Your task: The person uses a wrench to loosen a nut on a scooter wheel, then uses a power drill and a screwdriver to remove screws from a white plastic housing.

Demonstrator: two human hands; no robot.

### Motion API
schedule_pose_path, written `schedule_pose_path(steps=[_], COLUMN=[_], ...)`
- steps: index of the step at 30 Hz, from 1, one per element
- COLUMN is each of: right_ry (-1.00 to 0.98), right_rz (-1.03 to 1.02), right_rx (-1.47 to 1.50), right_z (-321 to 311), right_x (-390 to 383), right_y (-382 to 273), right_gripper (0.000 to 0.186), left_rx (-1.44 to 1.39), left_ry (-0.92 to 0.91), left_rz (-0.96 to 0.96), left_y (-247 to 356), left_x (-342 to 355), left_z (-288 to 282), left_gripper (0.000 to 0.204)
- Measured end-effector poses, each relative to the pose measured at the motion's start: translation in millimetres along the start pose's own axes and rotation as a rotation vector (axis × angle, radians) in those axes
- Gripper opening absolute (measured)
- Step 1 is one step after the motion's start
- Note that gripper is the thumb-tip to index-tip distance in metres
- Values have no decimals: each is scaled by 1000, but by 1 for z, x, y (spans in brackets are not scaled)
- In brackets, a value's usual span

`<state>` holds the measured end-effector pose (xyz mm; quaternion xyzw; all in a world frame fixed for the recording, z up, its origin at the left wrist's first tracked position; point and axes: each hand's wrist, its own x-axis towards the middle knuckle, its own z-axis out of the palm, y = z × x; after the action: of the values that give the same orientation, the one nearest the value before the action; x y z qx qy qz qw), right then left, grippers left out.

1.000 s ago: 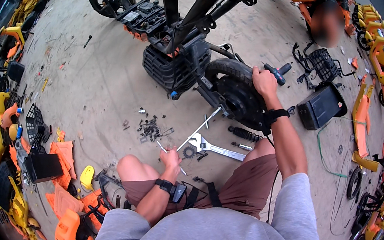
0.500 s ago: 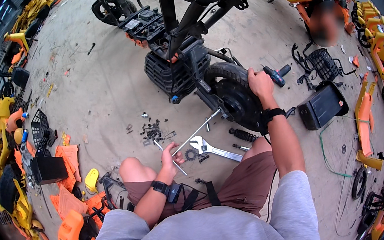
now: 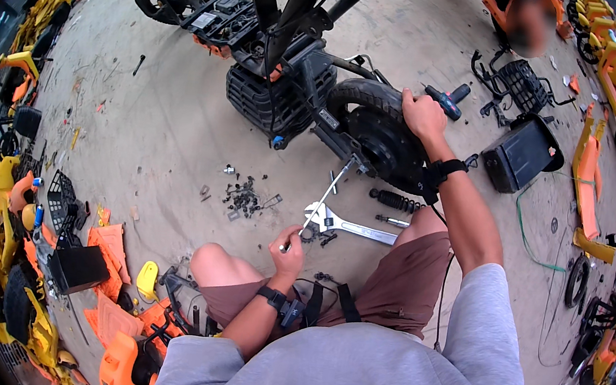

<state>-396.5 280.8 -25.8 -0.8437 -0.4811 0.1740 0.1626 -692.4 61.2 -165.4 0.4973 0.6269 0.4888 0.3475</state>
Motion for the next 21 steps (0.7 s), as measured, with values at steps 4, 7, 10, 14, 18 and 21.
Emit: schedule_pose_path(steps=[4,7,10,14,18,21], right_ry=[13,22,18,13,10,11], right_rz=[-19,-27,-31,-22,-10,-12], right_rx=[-4,-12,-16,0,-3,9], right_z=[1,7,6,4,4,1], right_x=[0,2,5,7,7,3], right_y=[-4,-3,-1,-1,-1,0], right_gripper=[56,56,57,58,56,57], left_rx=[-18,-104,-381,-602,-907,-1146], left_ry=[96,60,-117,-532,-706,-681], left_rz=[-113,-182,-417,-527,-600,-771], left_y=[-24,-33,-25,-9,0,49], left_x=[29,35,37,49,58,59], left_z=[-11,-14,-20,-44,-60,-58], left_gripper=[17,20,19,50,89,91])
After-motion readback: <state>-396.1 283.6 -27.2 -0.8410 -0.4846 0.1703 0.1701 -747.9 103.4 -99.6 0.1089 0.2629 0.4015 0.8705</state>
